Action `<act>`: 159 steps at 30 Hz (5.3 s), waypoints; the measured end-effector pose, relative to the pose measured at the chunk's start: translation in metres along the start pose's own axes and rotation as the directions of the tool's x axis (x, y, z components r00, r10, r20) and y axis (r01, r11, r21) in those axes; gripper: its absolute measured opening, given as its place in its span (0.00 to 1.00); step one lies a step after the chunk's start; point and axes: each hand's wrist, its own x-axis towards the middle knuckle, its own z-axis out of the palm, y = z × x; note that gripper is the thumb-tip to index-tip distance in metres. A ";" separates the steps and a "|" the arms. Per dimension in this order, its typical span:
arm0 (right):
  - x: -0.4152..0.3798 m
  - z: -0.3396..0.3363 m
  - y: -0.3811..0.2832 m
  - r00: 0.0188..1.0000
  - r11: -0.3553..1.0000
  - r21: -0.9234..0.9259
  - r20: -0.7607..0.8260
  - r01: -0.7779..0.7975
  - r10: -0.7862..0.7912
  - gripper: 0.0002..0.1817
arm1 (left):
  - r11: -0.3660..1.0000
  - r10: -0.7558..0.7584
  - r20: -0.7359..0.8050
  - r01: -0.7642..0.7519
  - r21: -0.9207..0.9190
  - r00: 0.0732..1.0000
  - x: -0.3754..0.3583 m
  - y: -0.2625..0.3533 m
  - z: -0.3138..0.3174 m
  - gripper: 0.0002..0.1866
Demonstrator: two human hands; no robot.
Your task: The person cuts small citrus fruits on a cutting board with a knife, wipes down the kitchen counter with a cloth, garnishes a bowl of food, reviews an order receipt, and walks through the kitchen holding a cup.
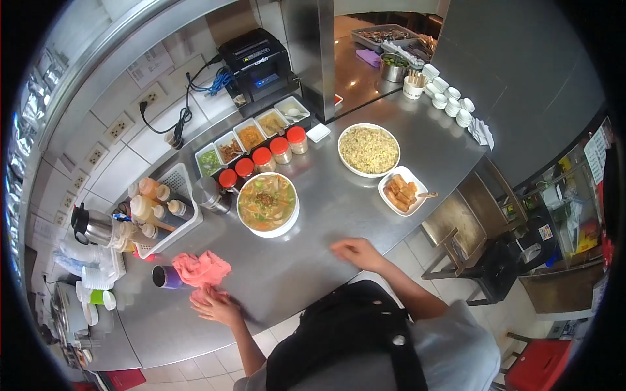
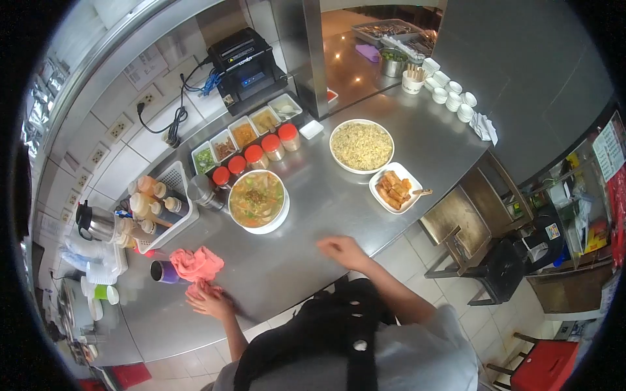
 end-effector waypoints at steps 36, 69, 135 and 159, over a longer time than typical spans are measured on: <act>-0.026 -0.229 0.117 0.856 0.703 0.640 -0.134 -0.310 0.499 0.15 | 0.030 0.578 0.762 0.925 -0.379 0.294 -0.163 0.352 -0.149 0.09; 0.565 -0.465 0.082 0.774 0.901 0.405 -0.517 -0.154 0.365 0.15 | -0.011 0.302 0.829 0.871 -0.490 0.470 -0.146 0.558 -0.168 0.37; 0.560 -0.447 0.061 0.957 0.781 0.614 -0.145 -0.111 0.250 0.22 | 0.581 0.375 0.662 0.391 -0.713 0.649 -0.175 0.552 -0.198 0.20; 0.206 -0.362 0.086 0.903 0.840 0.370 0.321 -0.397 0.285 0.18 | -0.496 -0.519 0.731 0.540 -0.680 0.443 -0.043 0.399 -0.019 0.21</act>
